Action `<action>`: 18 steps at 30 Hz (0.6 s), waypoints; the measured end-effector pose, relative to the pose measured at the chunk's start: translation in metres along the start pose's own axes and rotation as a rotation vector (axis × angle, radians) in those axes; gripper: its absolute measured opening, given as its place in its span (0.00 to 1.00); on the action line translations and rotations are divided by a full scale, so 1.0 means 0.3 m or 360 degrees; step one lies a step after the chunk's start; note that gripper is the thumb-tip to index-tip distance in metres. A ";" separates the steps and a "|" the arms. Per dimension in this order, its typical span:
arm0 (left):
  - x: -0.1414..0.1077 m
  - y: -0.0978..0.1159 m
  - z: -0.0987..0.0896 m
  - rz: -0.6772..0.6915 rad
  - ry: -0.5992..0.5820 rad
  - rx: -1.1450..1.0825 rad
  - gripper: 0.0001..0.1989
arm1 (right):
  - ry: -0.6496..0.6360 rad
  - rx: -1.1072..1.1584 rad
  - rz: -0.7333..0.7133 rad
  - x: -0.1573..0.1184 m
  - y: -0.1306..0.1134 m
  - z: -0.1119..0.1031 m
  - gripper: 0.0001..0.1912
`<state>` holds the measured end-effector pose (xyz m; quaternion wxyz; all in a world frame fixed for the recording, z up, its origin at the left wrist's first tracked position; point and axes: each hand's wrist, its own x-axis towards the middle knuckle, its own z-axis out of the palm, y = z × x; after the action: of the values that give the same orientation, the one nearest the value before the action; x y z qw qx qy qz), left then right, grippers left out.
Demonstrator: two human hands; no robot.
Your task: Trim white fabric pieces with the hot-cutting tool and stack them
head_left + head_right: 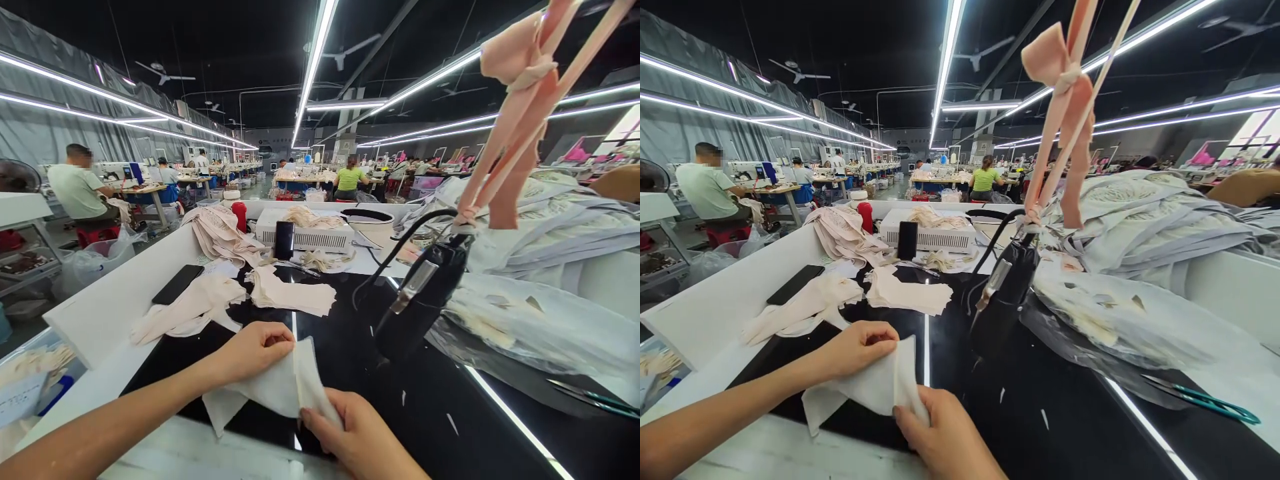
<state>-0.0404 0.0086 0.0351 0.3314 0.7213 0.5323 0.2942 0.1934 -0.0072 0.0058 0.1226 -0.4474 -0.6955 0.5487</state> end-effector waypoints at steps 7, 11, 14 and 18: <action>-0.043 0.002 0.114 0.0639 -0.0001 0.0841 0.05 | 0.0259 -0.0379 0.0011 -0.071 0.049 -0.096 0.14; -0.080 -0.007 0.175 0.0912 -0.0065 0.1160 0.02 | 0.0364 -0.0358 0.0020 -0.122 0.088 -0.177 0.18; -0.095 -0.021 0.190 0.0990 -0.0035 0.1176 0.03 | 0.0651 -0.0452 0.0101 -0.148 0.158 -0.279 0.26; -0.104 -0.035 0.192 0.1024 0.0020 0.1127 0.04 | 0.1203 -0.0474 -0.0125 -0.146 0.229 -0.404 0.39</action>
<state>-0.0098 -0.0289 -0.0103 -0.0458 0.9163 0.3514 0.1868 0.3322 0.0386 0.0043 0.3243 -0.6034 -0.6900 0.2338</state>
